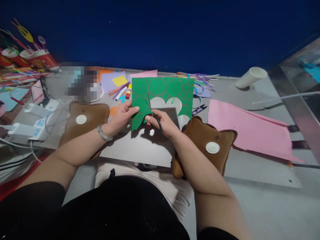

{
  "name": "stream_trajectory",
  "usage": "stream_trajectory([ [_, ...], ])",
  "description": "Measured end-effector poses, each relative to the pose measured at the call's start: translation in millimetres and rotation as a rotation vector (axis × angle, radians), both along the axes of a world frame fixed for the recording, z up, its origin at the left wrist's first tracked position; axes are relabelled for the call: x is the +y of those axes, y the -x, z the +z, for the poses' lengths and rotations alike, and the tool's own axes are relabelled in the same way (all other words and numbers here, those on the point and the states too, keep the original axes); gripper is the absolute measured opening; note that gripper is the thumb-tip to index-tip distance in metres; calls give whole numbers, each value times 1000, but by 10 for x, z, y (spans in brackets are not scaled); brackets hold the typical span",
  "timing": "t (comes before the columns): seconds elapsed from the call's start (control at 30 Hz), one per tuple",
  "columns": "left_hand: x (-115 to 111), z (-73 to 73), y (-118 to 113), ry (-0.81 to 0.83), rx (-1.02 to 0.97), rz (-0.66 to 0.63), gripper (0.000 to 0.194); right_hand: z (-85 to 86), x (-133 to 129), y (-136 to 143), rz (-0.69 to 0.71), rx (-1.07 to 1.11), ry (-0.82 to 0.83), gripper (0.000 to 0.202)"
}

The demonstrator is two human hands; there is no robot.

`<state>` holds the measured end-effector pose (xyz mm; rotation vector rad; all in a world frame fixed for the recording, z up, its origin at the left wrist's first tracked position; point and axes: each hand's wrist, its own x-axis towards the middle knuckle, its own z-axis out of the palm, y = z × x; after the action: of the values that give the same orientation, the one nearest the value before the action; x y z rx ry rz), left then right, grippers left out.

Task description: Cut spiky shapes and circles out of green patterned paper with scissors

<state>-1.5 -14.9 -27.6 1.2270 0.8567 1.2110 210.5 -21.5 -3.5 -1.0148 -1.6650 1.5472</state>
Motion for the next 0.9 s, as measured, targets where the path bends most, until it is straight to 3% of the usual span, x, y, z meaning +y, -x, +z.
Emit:
stream_trajectory([
  [0.9,-44,28,-30,42,23,-23,54,15,-17,24,-76,-26,68,69],
])
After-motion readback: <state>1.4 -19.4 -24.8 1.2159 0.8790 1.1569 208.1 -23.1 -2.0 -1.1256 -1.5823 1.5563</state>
